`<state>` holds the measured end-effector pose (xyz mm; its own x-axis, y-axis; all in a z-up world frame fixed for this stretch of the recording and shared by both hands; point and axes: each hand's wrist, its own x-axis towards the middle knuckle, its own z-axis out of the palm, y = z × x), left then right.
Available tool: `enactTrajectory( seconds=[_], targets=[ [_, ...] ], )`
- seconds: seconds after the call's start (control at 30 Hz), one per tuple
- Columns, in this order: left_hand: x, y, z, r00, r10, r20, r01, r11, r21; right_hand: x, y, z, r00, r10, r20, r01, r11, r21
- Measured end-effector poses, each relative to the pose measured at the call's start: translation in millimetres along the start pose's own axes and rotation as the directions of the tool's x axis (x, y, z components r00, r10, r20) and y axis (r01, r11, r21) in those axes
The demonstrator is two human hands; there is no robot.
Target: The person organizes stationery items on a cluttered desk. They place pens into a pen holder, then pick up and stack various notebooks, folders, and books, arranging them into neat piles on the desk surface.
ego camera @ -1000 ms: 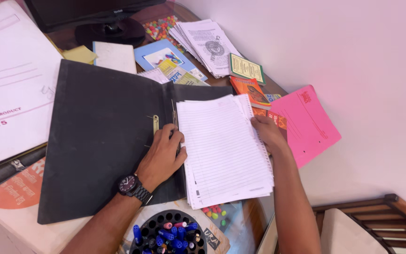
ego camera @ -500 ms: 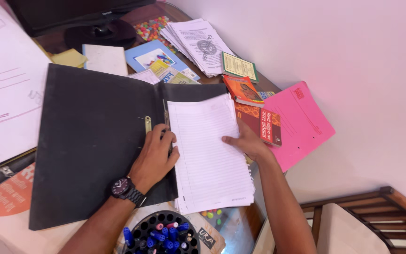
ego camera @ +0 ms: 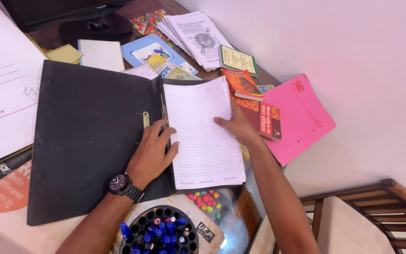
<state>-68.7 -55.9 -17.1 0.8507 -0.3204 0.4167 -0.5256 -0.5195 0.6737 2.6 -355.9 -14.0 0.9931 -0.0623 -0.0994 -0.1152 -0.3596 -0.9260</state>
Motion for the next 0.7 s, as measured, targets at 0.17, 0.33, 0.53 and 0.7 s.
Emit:
enactTrajectory(
  seconds=[0.17, 0.33, 0.53, 0.7],
  targets=[
    [-3.3, 0.3, -0.3, 0.993, 0.064, 0.095, -0.071, 0.994, 0.081, -15.8, 4.5, -14.0, 0.958, -0.211, -0.193, 0.146, 0.942, -0.302],
    [-5.3, -2.7, 7.9, 0.978, 0.073, 0.193, -0.118, 0.966, 0.228, -77.5, 12.4, -25.3, 0.972, -0.121, -0.201, 0.013, 0.883, -0.469],
    [0.1, 8.5, -17.4, 0.984, 0.152, 0.09, -0.164, 0.977, 0.139, -109.1, 12.6, -16.4, 0.985, -0.038, -0.17, -0.055, 0.857, -0.512],
    [-7.2, -5.0, -98.1, 0.948, -0.072, -0.309, 0.222, 0.847, 0.483, -108.5, 10.1, -19.4, 0.99, -0.03, -0.137, 0.017, 0.996, -0.092]
  ],
)
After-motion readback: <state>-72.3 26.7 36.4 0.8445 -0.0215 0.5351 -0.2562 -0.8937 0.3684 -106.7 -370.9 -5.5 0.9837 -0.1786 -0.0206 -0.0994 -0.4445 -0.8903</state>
